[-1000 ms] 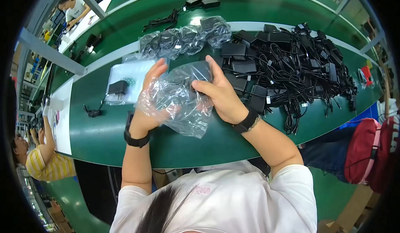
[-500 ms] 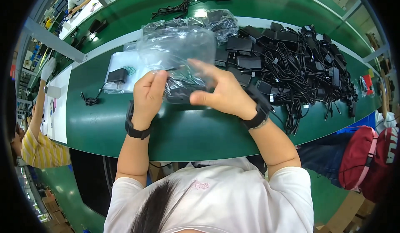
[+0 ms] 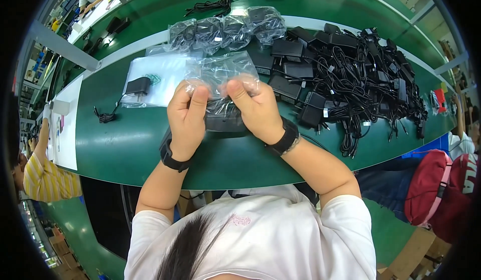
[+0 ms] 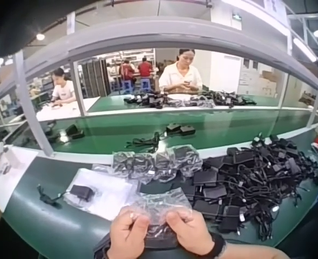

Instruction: The person packages power adapters by hand, picking up an adapter and a plastic bag, placing the adapter inside, and setting the bagged item aside. This process is repeated for several power adapters and plastic bags, with the person occasionally moving items to reach more bags.

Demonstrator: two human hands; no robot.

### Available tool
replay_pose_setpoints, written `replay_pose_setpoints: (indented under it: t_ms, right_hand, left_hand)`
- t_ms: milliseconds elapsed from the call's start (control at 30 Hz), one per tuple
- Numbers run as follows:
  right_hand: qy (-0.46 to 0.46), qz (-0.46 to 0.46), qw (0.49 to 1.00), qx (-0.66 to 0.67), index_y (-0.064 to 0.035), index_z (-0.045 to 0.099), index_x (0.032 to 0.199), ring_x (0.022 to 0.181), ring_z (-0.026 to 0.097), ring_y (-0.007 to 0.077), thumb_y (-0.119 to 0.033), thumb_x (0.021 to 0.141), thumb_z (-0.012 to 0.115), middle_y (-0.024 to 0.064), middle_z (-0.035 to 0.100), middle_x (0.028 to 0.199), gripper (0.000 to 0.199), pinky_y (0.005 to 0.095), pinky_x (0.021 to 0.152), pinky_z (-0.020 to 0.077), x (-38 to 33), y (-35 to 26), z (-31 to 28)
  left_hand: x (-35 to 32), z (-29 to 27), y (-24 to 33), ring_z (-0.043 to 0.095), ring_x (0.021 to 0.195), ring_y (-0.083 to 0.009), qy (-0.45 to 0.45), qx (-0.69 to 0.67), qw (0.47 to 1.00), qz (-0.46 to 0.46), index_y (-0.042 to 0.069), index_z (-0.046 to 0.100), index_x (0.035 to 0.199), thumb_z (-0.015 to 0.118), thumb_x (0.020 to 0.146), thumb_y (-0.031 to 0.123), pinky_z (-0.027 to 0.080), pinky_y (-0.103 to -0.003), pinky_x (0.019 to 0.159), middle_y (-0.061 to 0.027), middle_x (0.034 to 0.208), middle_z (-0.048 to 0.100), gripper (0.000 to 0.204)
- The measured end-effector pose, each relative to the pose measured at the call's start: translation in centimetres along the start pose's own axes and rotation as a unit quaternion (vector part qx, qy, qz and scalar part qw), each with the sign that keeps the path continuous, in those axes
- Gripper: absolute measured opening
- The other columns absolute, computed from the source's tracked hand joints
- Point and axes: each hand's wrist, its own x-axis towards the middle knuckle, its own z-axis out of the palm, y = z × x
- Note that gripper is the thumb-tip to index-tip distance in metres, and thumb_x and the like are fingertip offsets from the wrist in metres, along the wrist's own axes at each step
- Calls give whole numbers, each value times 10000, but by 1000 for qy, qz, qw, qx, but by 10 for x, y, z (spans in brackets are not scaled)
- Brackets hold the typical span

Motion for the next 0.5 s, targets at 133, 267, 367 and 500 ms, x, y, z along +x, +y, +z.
replay_pose_setpoints:
  t_ms: [133,267,367,500]
  right_hand:
    - [11,-43,998,-52,-7,565,764,707,481,92,-360,905,498,20,561,744,386,224,677,379,-1,-11,6]
    - [20,-18,999,-22,-6,577,782,731,497,90,-351,901,509,20,575,785,371,228,688,391,-4,-17,10]
    - [-25,27,999,15,-10,590,806,750,513,96,-325,895,530,16,585,814,333,236,706,405,-1,-20,10]
    - [-45,75,992,94,-15,603,863,797,533,104,-283,883,559,20,596,850,272,248,757,420,1,-17,7]
  left_hand:
    - [-5,-4,17,513,627,-155,16,-47,995,-89,4,579,759,554,886,230,389,-256,562,-54,691,568,261]
    - [-7,-4,24,509,593,-199,54,-23,997,-41,14,579,741,556,881,238,391,-273,543,-61,648,554,265]
    - [-10,-13,20,510,591,-226,47,54,993,98,22,579,729,553,881,228,396,-280,546,-76,667,558,257]
    - [-11,-10,14,530,648,-234,43,28,996,76,19,588,771,546,885,230,409,-291,581,-89,725,576,243]
